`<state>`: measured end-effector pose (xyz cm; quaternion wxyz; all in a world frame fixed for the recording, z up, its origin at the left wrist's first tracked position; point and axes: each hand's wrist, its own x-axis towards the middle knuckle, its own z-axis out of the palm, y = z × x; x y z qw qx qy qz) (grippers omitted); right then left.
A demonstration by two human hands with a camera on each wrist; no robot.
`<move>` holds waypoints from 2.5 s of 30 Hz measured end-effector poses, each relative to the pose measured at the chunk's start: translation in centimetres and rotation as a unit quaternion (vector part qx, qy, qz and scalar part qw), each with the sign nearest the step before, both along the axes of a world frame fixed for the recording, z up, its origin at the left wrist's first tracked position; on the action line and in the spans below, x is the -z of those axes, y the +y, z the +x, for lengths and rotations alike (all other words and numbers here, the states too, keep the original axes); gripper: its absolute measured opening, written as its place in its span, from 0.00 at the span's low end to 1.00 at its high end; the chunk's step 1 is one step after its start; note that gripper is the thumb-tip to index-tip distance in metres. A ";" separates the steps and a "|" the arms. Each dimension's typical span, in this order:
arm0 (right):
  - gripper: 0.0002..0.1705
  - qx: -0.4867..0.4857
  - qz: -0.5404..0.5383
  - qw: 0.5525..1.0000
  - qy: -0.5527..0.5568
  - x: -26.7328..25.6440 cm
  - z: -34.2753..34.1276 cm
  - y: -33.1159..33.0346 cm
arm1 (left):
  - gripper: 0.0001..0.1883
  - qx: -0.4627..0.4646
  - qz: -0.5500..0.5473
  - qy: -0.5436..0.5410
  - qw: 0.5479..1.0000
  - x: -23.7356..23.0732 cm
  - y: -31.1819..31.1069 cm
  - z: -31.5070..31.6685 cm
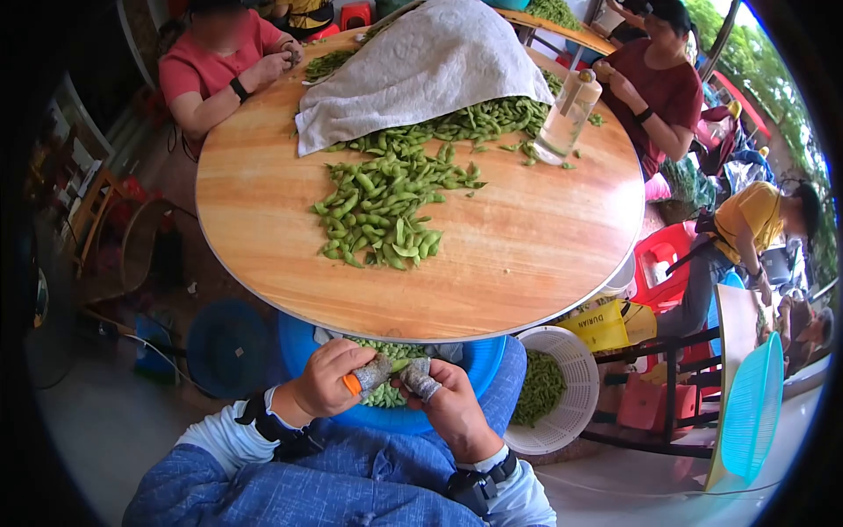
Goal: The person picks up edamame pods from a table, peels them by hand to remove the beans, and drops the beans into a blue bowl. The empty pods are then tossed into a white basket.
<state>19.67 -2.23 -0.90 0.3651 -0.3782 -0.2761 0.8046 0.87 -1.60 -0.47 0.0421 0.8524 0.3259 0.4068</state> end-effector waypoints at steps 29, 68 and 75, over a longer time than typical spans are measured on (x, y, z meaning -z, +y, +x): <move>0.07 0.021 0.022 0.999 0.017 2.6 -0.3 -0.3 | 0.18 0.022 -0.062 -0.020 0.998 1.7 -0.4 0.0; 0.11 -0.003 0.054 0.995 -0.089 1.9 0.3 0.2 | 0.10 0.101 -0.528 -0.155 0.829 3.9 -0.3 0.6; 0.12 0.030 0.062 0.996 -0.062 1.1 0.4 -0.1 | 0.07 0.030 -0.366 -0.043 0.929 3.2 -0.2 0.3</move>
